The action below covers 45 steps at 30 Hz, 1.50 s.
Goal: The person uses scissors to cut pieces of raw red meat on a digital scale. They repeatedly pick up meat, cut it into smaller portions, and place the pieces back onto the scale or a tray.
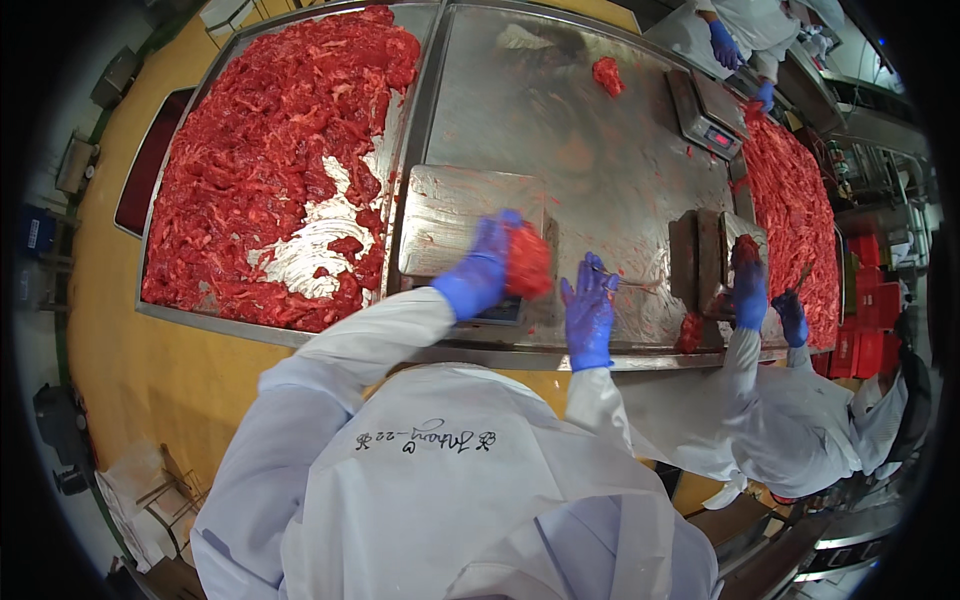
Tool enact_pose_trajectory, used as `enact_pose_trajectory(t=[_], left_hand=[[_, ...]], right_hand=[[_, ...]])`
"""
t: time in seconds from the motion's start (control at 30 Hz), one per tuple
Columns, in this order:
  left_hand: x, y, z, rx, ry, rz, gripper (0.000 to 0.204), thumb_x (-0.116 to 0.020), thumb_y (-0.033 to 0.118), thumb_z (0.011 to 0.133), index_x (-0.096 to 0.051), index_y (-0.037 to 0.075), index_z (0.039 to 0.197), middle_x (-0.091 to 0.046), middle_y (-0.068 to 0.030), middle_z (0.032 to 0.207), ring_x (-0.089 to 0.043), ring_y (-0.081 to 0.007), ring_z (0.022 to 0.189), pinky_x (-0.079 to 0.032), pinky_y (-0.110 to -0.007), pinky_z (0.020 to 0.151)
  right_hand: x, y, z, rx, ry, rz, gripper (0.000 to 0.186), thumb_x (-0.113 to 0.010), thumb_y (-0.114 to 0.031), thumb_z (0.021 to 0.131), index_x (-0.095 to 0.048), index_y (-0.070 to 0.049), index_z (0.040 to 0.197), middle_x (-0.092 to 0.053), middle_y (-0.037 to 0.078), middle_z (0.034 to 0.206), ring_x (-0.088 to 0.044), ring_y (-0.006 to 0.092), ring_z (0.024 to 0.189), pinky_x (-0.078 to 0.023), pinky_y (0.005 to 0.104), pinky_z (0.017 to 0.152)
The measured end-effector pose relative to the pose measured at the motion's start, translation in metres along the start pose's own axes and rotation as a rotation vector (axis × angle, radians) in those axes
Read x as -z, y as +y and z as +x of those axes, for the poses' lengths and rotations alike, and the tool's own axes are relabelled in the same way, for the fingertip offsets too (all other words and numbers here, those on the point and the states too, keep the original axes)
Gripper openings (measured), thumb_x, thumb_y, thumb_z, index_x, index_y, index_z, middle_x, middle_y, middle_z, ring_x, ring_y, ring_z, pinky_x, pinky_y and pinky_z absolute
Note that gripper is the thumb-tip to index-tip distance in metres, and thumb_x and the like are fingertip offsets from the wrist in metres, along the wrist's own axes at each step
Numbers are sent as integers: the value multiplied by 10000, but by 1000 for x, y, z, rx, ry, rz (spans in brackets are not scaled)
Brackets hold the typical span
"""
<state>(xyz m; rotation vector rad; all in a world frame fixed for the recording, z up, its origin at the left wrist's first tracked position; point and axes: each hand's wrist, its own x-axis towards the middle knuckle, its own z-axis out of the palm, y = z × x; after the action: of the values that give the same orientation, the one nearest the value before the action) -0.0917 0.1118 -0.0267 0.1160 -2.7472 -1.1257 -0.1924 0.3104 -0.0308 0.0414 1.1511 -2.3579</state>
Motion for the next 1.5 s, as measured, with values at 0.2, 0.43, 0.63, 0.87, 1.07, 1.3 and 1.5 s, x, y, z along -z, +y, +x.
enact_pose_trajectory(t=[0.2, 0.43, 0.63, 0.87, 1.07, 1.3, 1.5], left_hand=[[41, 52, 19, -129, -27, 408, 671, -578, 271, 895, -261, 82, 1457, -179, -264, 1518, -130, -455, 1426, -160, -636, 1102], [155, -40, -98, 587, 329, 447, 832, -591, 347, 899, -100, 79, 1515, -68, -223, 1562, -109, -425, 1433, -129, -573, 1129], [124, -145, -250, 1080, 77, 367, 647, -644, 294, 849, -406, -7, 1370, -455, -257, 1335, -386, -426, 1291, -344, -486, 1065], [248, -326, -226, 1195, 908, 190, 944, -646, 586, 807, -287, -7, 1447, -424, -307, 1381, -420, -482, 1258, -375, -471, 1048], [200, -310, -88, 1182, 369, 395, 821, -616, 637, 749, -443, 182, 1410, -315, -107, 1517, -259, -384, 1391, -259, -605, 1078], [85, -173, -174, 191, 77, 152, 170, -612, 175, 760, -667, 68, 880, -627, -175, 981, -601, -383, 883, -490, -457, 803], [158, -189, -194, 793, 127, 258, 587, -734, 285, 727, -559, 147, 1270, -386, -238, 1409, -420, -399, 1270, -414, -411, 1044]], right_hand=[[-46, -28, 51, -208, -76, 594, 562, -437, -510, 962, -456, -117, 1365, -445, 76, 1445, -385, 241, 1354, -230, 533, 1149], [-101, -30, 187, 179, -124, -366, 546, -367, -440, 1011, -410, -56, 1397, -360, 89, 1499, -317, 227, 1386, -206, 382, 1159], [-66, 32, 123, 149, -175, -507, 602, -334, -398, 1023, -309, 36, 1439, -309, 152, 1515, -250, 221, 1417, -103, 361, 1181], [-53, -15, 18, 200, -181, -1024, 440, -349, -266, 1037, -487, 47, 1314, -499, 161, 1368, -423, 233, 1311, -246, 364, 1136], [-55, -25, -20, 245, -273, -1138, 498, -355, -343, 1031, -489, 39, 1322, -495, 152, 1379, -429, 234, 1303, -267, 367, 1122], [-70, 17, -16, 114, -281, -847, 550, -343, -378, 1031, -415, 63, 1352, -457, 173, 1392, -385, 239, 1343, -230, 365, 1154], [-74, 17, -18, 206, -235, -745, 504, -365, -355, 1037, -503, 47, 1308, -522, 132, 1345, -423, 201, 1292, -254, 333, 1119]])
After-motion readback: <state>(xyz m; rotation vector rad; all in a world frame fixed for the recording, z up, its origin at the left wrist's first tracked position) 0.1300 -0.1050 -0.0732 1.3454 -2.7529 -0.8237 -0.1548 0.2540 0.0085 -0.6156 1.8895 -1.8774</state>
